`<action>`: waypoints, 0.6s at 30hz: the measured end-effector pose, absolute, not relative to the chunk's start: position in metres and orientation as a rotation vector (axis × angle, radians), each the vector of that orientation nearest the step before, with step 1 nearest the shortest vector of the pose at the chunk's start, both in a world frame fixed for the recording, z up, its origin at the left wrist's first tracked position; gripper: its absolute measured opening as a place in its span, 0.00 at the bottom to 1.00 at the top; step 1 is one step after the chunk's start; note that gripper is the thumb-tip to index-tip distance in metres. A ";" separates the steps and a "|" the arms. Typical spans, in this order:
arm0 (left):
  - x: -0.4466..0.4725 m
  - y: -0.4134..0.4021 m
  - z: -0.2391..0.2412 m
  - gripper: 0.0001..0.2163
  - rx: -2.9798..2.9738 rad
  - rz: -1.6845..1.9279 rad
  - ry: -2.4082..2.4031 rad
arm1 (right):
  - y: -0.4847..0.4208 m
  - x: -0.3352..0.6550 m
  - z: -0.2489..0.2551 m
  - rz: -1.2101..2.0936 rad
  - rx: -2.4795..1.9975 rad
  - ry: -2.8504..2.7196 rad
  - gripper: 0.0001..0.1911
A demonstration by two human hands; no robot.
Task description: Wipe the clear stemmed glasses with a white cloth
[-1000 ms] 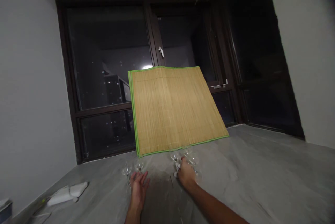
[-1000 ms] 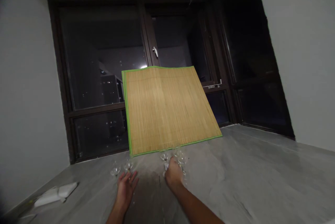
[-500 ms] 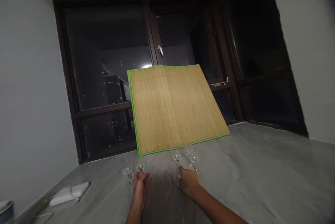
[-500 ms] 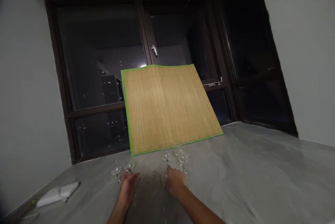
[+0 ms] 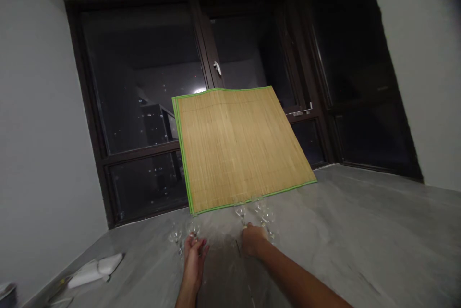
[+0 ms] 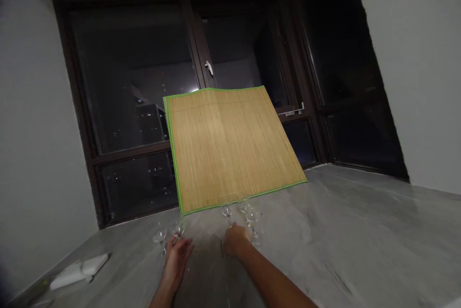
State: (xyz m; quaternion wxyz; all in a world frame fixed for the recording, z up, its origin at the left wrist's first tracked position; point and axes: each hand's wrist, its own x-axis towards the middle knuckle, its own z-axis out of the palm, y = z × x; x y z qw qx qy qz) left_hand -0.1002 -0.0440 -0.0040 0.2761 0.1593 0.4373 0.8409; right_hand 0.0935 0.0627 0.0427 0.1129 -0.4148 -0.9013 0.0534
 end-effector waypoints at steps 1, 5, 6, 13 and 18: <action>-0.100 -0.044 -0.004 0.20 0.427 2.259 1.177 | 0.062 0.094 0.043 0.148 -1.211 -2.644 0.18; -0.101 -0.043 -0.006 0.20 0.455 2.242 1.205 | 0.052 0.101 0.039 0.121 -1.197 -2.578 0.23; -0.101 -0.042 -0.006 0.21 0.468 2.235 1.230 | 0.049 0.103 0.036 0.117 -1.192 -2.559 0.22; -0.091 -0.039 0.000 0.21 0.532 2.116 1.439 | 0.045 0.122 0.028 0.256 -0.967 -2.477 0.21; -0.078 -0.045 0.002 0.22 0.718 2.052 1.554 | 0.055 0.124 0.026 0.386 -0.746 -2.442 0.23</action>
